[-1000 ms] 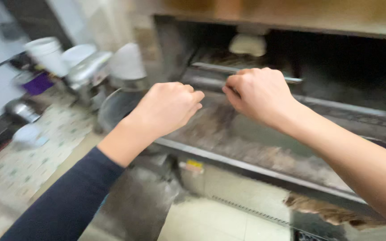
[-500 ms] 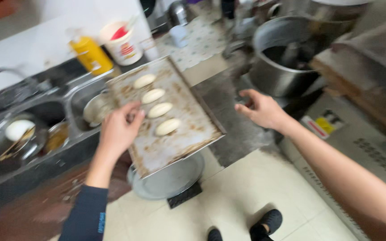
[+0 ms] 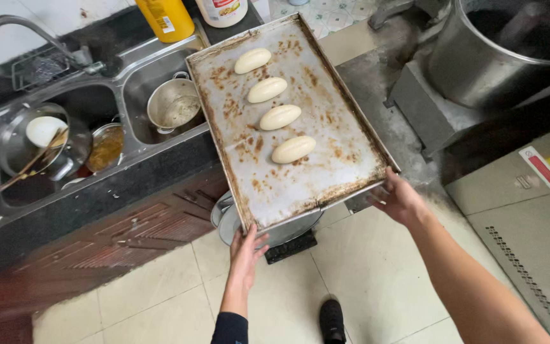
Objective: The person opens an industrial oven, places trays of dough inside, adjusts the temperature settings, and then arranges sausage slices on small round dough pieces at a workstation.
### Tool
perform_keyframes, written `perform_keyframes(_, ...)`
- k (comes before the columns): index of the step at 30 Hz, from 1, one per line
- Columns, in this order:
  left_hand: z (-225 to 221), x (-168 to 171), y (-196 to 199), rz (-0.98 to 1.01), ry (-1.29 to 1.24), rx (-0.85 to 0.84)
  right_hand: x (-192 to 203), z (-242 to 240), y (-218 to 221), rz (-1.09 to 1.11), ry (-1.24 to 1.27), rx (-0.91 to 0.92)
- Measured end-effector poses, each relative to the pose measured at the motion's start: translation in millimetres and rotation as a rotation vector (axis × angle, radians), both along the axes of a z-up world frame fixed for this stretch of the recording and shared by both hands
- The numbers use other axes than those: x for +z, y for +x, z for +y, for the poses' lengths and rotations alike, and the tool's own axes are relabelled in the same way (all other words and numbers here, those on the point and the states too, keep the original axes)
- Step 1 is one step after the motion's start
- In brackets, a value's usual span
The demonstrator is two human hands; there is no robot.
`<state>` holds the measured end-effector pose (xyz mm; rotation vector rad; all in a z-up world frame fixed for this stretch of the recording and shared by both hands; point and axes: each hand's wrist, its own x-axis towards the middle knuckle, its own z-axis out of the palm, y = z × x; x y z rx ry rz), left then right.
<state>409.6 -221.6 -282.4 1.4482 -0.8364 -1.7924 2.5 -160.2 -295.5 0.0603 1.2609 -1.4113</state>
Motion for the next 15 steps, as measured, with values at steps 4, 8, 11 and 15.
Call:
perform_keyframes(4,-5,-10,-16,0.281,-0.028,0.114,-21,-6,2,-0.069,-0.078,-0.066)
perform_keyframes(8,-8,-9,-18,0.442,-0.037,0.183,-24,-8,-3,-0.043,-0.146,-0.049)
perform_keyframes(11,-3,-10,-12,0.478,-0.052,0.21,-23,1,-3,-0.068,-0.173,-0.071)
perform_keyframes(15,3,-11,0,0.484,-0.088,0.26,-21,17,-3,-0.052,-0.18,-0.055)
